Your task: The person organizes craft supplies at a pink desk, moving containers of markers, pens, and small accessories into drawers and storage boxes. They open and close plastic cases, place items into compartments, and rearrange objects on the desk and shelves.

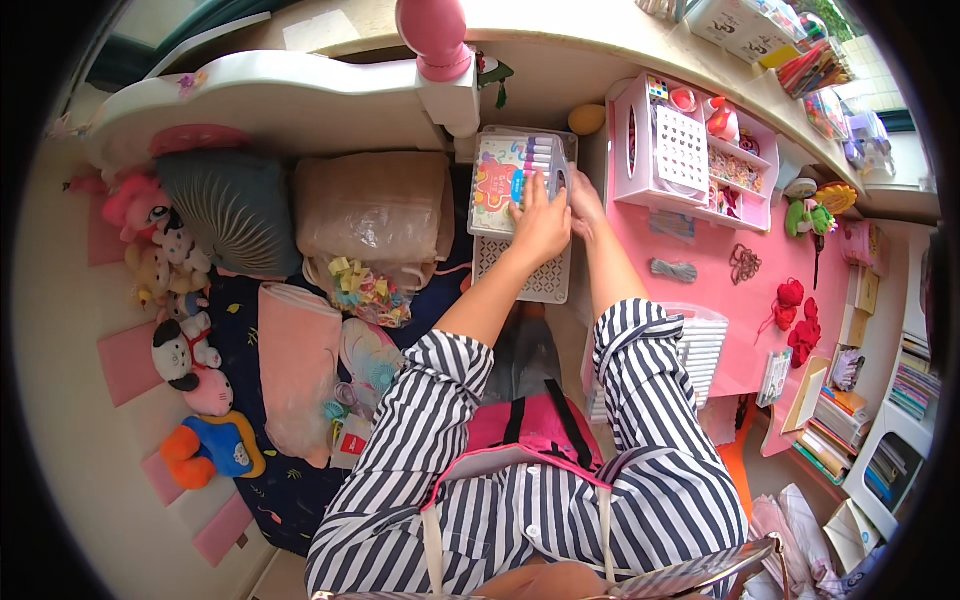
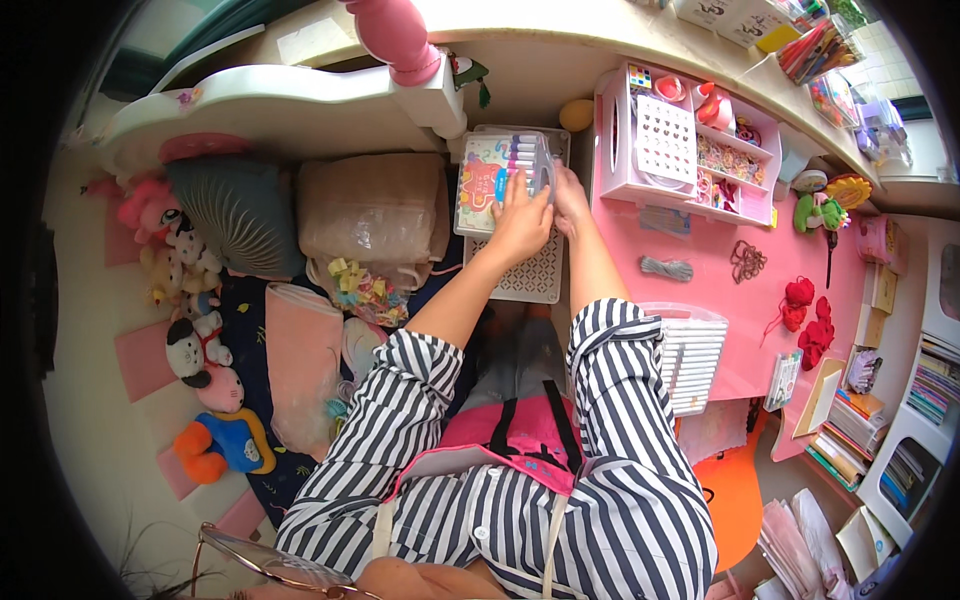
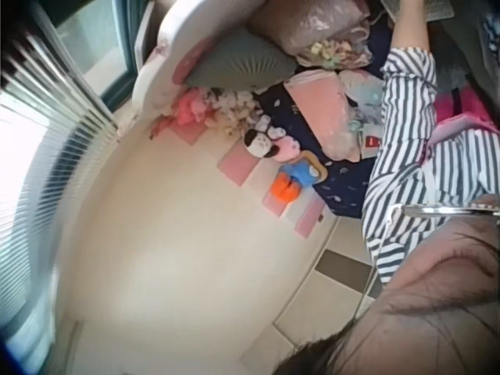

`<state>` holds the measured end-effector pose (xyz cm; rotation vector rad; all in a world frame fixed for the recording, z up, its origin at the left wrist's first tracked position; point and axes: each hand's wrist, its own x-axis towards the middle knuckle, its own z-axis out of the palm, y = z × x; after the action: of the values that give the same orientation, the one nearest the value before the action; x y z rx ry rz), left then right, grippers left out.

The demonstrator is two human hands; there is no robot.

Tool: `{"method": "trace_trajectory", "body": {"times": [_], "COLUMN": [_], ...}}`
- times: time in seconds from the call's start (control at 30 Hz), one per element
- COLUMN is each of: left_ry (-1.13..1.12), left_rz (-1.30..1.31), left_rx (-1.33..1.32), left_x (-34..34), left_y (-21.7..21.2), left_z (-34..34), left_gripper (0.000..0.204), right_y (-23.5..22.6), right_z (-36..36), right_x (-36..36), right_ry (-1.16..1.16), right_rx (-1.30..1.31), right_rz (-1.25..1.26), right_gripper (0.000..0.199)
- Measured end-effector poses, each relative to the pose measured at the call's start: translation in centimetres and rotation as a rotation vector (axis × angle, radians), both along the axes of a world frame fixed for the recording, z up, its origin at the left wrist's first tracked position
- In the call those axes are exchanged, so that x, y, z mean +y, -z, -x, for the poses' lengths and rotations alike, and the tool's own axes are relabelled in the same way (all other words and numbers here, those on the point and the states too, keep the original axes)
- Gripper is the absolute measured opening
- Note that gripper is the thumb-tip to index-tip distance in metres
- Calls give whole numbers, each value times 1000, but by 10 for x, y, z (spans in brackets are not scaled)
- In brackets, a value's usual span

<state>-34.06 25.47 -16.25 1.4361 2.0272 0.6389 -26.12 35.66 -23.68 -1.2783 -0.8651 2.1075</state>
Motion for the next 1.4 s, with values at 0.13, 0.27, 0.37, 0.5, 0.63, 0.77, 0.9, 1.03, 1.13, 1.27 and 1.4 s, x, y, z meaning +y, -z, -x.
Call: {"method": "trace_trajectory", "body": {"times": [0.13, 0.27, 0.37, 0.5, 0.63, 0.77, 0.9, 1.03, 1.13, 1.27, 1.4], "left_ry": [-129, -558, -453, -525, -542, -978, -1047, -920, -911, -1079, -1044], "left_rz": [-154, -78, 99, 24, 15, -121, -5, -134, -146, -221, -150], "left_rx": [-11, -485, -995, -1051, -1099, -1336, -1655, -1910, -1922, -1936, -1529], "left_x": [-6, -55, -41, -27, -22, -41, -45, -28, -22, -24, -29], "left_y": [21, 86, 77, 83, 81, 102, 90, 94, 89, 91, 87], "left_z": [33, 80, 81, 70, 70, 63, 37, 47, 48, 59, 54], "left_gripper": [50, 63, 62, 56, 53, 53, 83, 83, 72, 58, 48], "right_y": [32, 20, 44, 38, 44, 25, 28, 25, 22, 9, 12], "right_z": [-8, 8, 4, 11, 5, 14, 13, 12, 9, 14, 15], "right_x": [5, -15, -11, -6, -1, -14, 0, 7, 6, 1, 0], "right_ry": [125, 57, 201, 230, 221, 235, 395, 292, 172, 31, 6], "right_rx": [-116, -571, -487, -413, -377, -524, -435, -432, -495, -596, -621], "right_rz": [-119, -233, -26, -48, -64, -156, -192, -261, -386, -466, -524], "right_gripper": [59, 77, 76, 71, 64, 56, 45, 36, 36, 39, 40]}}
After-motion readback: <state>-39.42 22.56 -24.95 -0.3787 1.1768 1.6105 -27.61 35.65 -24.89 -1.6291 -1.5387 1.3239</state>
